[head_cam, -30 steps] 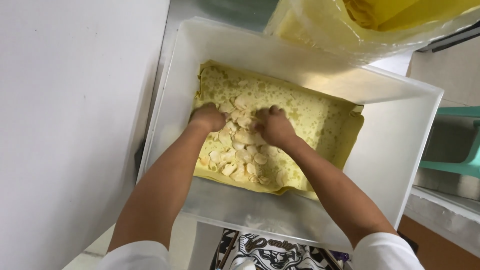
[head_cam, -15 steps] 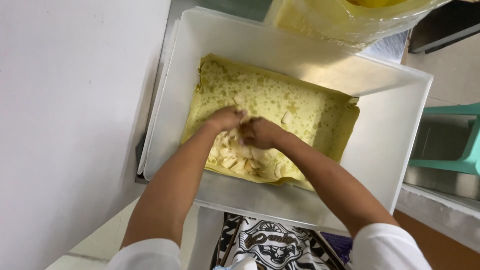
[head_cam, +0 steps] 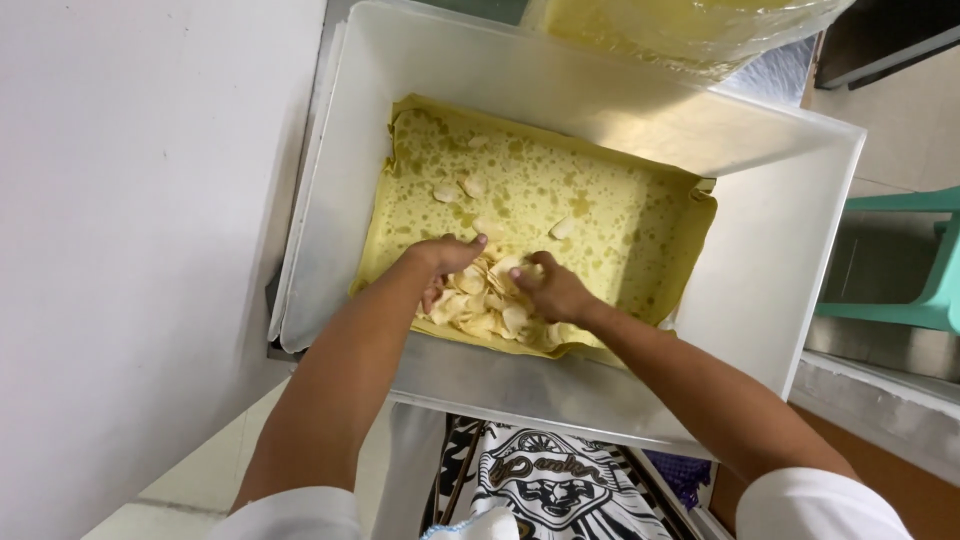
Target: Packing fried chips from a large storage container into smaller plastic bags and managing the frying process.
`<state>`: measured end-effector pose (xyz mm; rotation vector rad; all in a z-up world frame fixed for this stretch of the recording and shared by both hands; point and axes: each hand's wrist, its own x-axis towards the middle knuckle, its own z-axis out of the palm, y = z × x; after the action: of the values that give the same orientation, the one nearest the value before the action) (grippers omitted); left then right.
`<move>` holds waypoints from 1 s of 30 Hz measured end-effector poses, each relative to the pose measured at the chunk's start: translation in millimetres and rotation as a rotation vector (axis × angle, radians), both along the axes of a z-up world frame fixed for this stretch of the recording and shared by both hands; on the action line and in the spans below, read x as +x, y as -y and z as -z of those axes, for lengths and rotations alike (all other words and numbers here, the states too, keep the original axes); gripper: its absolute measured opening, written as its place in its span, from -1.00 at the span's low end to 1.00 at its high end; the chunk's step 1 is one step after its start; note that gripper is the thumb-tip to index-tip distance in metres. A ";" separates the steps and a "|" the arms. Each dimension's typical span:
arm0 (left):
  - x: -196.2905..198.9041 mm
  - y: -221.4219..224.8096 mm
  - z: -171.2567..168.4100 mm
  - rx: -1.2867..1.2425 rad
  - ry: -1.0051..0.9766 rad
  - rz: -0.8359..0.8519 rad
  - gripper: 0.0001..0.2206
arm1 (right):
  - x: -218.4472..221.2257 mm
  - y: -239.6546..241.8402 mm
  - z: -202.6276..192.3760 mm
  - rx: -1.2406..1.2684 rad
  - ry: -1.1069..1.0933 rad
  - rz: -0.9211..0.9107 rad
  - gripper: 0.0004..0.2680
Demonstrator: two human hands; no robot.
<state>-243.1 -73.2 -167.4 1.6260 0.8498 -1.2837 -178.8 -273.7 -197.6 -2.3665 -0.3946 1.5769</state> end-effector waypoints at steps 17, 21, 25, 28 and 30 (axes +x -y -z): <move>16.2 28.9 23.2 -0.353 0.167 -0.706 -0.33 | -10.3 -30.4 -40.9 0.362 -0.294 0.684 -0.46; 29.3 31.8 -22.0 -0.279 0.348 -0.738 -0.38 | 3.6 -33.7 -84.4 0.470 -0.188 0.683 -0.47; 35.4 34.7 -112.8 -0.038 0.703 -0.598 -0.52 | 11.4 -32.5 -157.2 0.740 0.094 0.494 -0.50; 40.4 35.3 -187.6 0.046 0.944 -0.494 -0.53 | 21.5 -30.3 -201.5 0.960 0.323 0.330 -0.52; 48.9 31.6 -224.4 0.056 1.068 -0.443 -0.54 | 37.8 -25.1 -219.8 1.088 0.432 0.267 -0.51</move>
<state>-194.2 -104.8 57.0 1.7131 0.4956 -0.0042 -141.0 -248.5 22.3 -1.7195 -0.7408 0.4615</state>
